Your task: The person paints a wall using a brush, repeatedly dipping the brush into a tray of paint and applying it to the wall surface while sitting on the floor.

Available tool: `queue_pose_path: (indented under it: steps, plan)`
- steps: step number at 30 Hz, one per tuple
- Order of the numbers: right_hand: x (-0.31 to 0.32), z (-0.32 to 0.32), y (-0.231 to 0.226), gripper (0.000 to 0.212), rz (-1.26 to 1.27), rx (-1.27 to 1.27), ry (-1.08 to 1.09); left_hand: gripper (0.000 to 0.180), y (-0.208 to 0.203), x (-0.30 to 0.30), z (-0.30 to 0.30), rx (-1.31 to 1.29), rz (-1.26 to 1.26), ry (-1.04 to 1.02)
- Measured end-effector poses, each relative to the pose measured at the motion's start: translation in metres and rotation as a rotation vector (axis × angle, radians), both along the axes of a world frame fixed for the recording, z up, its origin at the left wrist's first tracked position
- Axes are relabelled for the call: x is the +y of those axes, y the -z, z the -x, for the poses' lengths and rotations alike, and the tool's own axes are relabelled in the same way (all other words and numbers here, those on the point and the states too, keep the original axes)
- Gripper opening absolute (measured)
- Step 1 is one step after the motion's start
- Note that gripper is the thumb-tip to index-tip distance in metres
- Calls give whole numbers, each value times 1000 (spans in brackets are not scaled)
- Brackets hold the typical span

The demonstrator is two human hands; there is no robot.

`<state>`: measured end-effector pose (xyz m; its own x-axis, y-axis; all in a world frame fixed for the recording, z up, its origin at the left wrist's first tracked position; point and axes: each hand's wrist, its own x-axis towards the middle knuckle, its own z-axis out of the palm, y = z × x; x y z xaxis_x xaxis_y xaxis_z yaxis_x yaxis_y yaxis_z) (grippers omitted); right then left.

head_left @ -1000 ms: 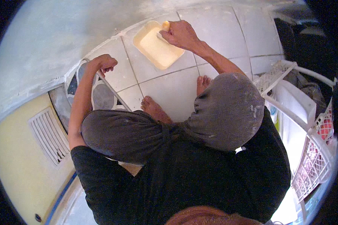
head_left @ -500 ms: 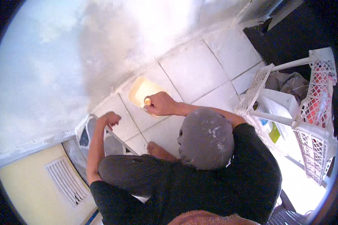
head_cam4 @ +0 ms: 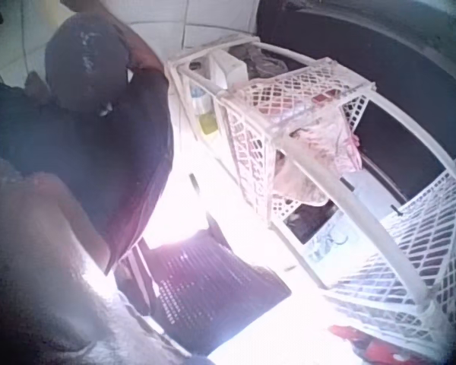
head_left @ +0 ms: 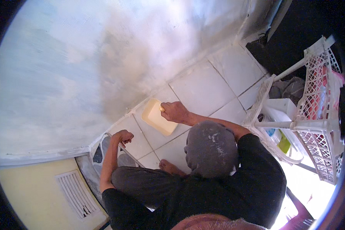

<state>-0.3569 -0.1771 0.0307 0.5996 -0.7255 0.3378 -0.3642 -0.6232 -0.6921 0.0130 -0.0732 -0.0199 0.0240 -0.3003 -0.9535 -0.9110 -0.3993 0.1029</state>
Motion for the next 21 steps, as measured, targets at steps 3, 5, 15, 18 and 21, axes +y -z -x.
queue_pose_path:
  steps: [3, 5, 15, 18, 21]
  plan:
    - [12, 1, -3, 19, -1, -111, -7, 32, -19, 1, 17, -1, -15, -128]
    - [20, 0, -5, 18, -80, -135, -28, 32, -32, 0, 28, -42, -1, -203]
    - [-14, 38, -20, 14, -691, -624, -32, 34, 2, 9, -2, 7, -26, -144]
    - [-62, 72, -56, 12, -472, -917, 24, 34, 9, 14, -7, 92, -21, -36]
    - [-90, 94, -95, 13, -308, -1133, 195, 34, -2, 13, 4, -30, -57, -187]
